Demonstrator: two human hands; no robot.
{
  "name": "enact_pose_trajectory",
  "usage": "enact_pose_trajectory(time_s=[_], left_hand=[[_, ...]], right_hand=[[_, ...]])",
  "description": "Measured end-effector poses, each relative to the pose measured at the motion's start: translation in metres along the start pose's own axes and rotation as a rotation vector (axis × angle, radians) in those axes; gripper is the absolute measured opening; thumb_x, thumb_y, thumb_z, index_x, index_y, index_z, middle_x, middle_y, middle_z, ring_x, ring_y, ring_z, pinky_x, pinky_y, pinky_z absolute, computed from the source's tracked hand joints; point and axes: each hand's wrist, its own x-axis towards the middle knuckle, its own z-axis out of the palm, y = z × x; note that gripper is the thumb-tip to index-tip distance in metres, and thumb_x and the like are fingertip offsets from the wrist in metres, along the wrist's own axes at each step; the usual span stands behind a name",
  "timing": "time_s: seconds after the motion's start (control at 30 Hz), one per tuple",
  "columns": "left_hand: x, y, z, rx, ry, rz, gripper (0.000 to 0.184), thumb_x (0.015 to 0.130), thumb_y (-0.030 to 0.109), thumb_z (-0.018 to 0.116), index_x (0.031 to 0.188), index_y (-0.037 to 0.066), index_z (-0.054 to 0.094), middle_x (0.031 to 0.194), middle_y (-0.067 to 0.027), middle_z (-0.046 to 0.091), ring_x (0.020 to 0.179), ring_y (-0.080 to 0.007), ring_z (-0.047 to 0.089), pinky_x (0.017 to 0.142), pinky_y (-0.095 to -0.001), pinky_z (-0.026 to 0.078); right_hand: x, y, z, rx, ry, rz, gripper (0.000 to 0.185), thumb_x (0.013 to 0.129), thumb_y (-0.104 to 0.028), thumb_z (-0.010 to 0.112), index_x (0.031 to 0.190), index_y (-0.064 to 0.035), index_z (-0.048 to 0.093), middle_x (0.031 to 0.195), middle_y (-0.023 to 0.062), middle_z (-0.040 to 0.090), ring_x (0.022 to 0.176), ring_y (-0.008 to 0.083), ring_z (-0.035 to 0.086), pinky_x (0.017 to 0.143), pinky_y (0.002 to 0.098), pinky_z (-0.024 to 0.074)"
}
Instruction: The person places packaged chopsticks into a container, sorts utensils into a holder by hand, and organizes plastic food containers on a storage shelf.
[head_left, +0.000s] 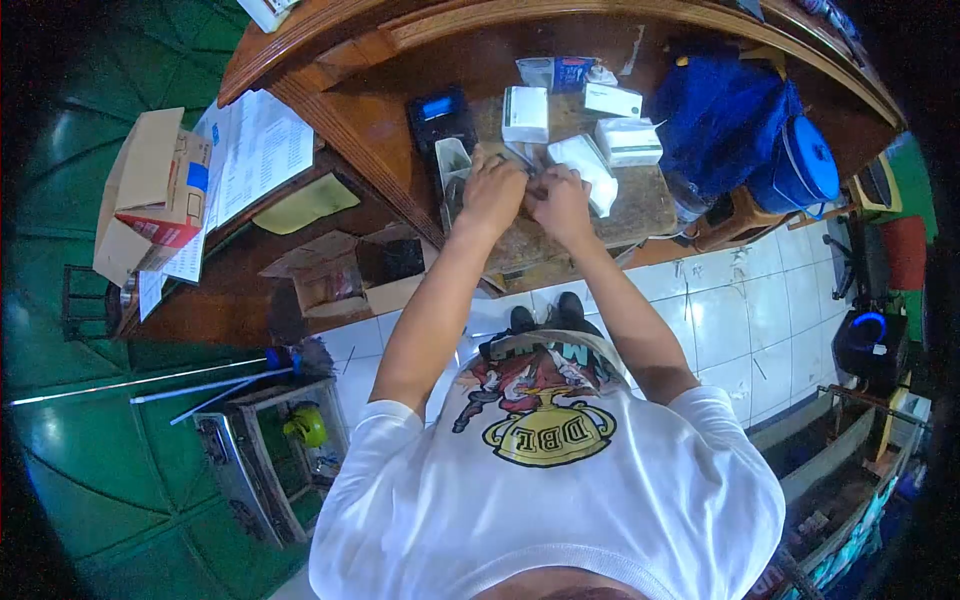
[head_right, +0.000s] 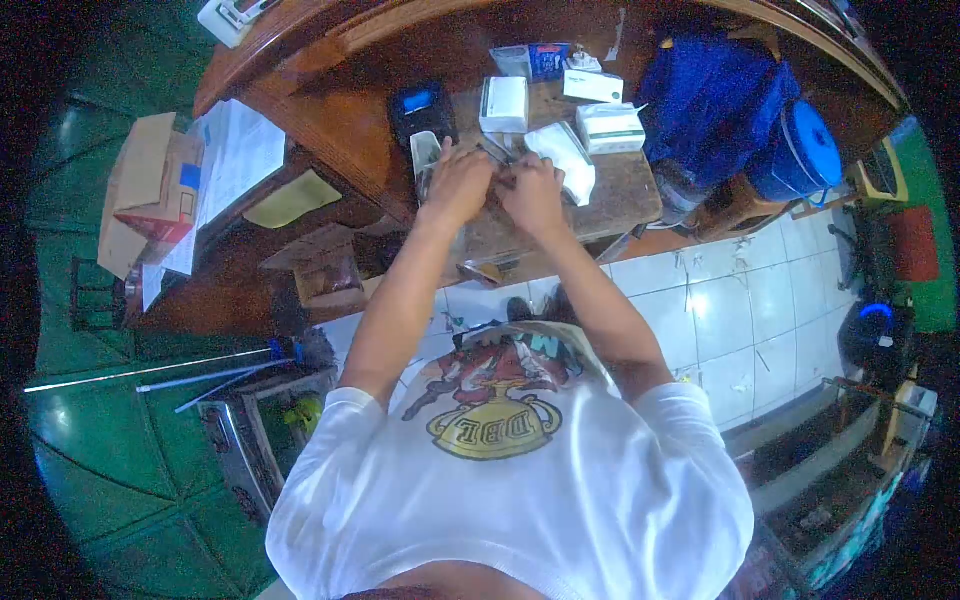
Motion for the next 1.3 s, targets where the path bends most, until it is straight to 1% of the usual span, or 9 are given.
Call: enact_pose_trajectory(time_s=[0.07, 0.3, 0.37, 0.6, 0.93, 1.0, 1.07, 1.17, 1.3], left_hand=[[0.002, -0.008, 0.006, -0.079, 0.225, 0.044, 0.017, 0.081, 0.009, 0.064, 0.093, 0.008, 0.076, 0.107, -0.0112, 0.070, 0.114, -0.0314, 0.061, 0.118, -0.0540, 0.027], [-0.019, -0.014, -0.055, -0.352, 0.316, 0.029, 0.024, 0.088, 0.010, 0.060, 0.108, 0.007, 0.073, 0.112, -0.0101, 0.069, 0.116, -0.0304, 0.060, 0.119, -0.0521, 0.025], [-0.027, -0.015, -0.076, -0.412, 0.276, -0.022, 0.023, 0.090, 0.013, 0.061, 0.110, 0.007, 0.071, 0.120, -0.0117, 0.067, 0.121, -0.0296, 0.058, 0.119, -0.0529, 0.025], [-0.059, -0.030, -0.120, -0.517, 0.497, -0.026, 0.027, 0.089, 0.020, 0.068, 0.110, 0.004, 0.071, 0.119, -0.0134, 0.067, 0.124, -0.0305, 0.055, 0.119, -0.0522, 0.024], [-0.102, -0.057, -0.069, -0.551, 0.494, -0.231, 0.027, 0.092, 0.025, 0.066, 0.109, 0.005, 0.071, 0.119, -0.0154, 0.066, 0.120, -0.0327, 0.057, 0.118, -0.0537, 0.024], [-0.110, -0.057, -0.055, -0.576, 0.467, -0.302, 0.028, 0.093, 0.027, 0.066, 0.109, 0.005, 0.071, 0.120, -0.0157, 0.066, 0.118, -0.0343, 0.057, 0.116, -0.0531, 0.027], [-0.116, -0.057, -0.038, -0.592, 0.480, -0.318, 0.028, 0.093, 0.027, 0.066, 0.109, 0.004, 0.070, 0.119, -0.0153, 0.066, 0.116, -0.0357, 0.057, 0.112, -0.0531, 0.031], [-0.123, -0.055, -0.024, -0.592, 0.501, -0.338, 0.026, 0.091, 0.020, 0.069, 0.105, -0.002, 0.070, 0.108, -0.0180, 0.068, 0.105, -0.0366, 0.062, 0.095, -0.0412, 0.045], [-0.127, -0.057, -0.009, -0.713, 0.391, -0.386, 0.026, 0.092, 0.025, 0.067, 0.105, 0.002, 0.071, 0.110, -0.0147, 0.068, 0.110, -0.0361, 0.060, 0.105, -0.0488, 0.037]], right_hand=[[0.004, -0.002, -0.007, 0.090, 0.044, -0.030, 0.026, 0.075, -0.023, 0.079, 0.092, -0.0037, 0.074, 0.098, 0.0131, 0.067, 0.096, 0.0345, 0.061, 0.085, 0.0477, 0.0437], [0.021, -0.033, -0.049, 0.585, -0.008, 0.120, 0.025, 0.085, -0.021, 0.078, 0.096, 0.0002, 0.072, 0.088, 0.0085, 0.071, 0.077, 0.0184, 0.067, 0.069, 0.0323, 0.0511], [0.026, -0.048, -0.065, 0.742, 0.045, 0.065, 0.034, 0.083, -0.024, 0.082, 0.100, 0.0027, 0.071, 0.080, 0.0116, 0.071, 0.068, 0.0138, 0.060, 0.064, 0.0316, 0.0495], [0.041, -0.104, -0.106, 0.791, 0.032, -0.132, 0.035, 0.081, -0.019, 0.083, 0.106, 0.0005, 0.069, 0.083, 0.0082, 0.071, 0.072, 0.0090, 0.061, 0.067, 0.0273, 0.0512], [0.034, -0.112, -0.035, 0.849, -0.128, -0.155, 0.041, 0.080, -0.030, 0.084, 0.110, -0.0053, 0.070, 0.080, 0.0104, 0.070, 0.068, 0.0140, 0.062, 0.065, 0.0318, 0.0507], [0.026, -0.114, -0.030, 0.624, -0.151, -0.134, 0.043, 0.081, -0.033, 0.082, 0.112, -0.0065, 0.069, 0.080, 0.0117, 0.070, 0.068, 0.0190, 0.064, 0.066, 0.0344, 0.0512], [0.021, -0.105, -0.011, 0.599, -0.151, -0.182, 0.044, 0.082, -0.035, 0.080, 0.114, -0.0058, 0.068, 0.081, 0.0134, 0.069, 0.070, 0.0223, 0.065, 0.068, 0.0359, 0.0517], [0.011, -0.105, -0.006, 0.584, -0.188, -0.183, 0.042, 0.082, -0.032, 0.080, 0.111, -0.0049, 0.069, 0.084, 0.0178, 0.070, 0.074, 0.0302, 0.069, 0.070, 0.0382, 0.0533], [0.008, -0.101, -0.002, 0.496, -0.320, -0.113, 0.042, 0.080, -0.031, 0.081, 0.109, -0.0038, 0.070, 0.093, 0.0178, 0.071, 0.086, 0.0345, 0.068, 0.078, 0.0398, 0.0535]])
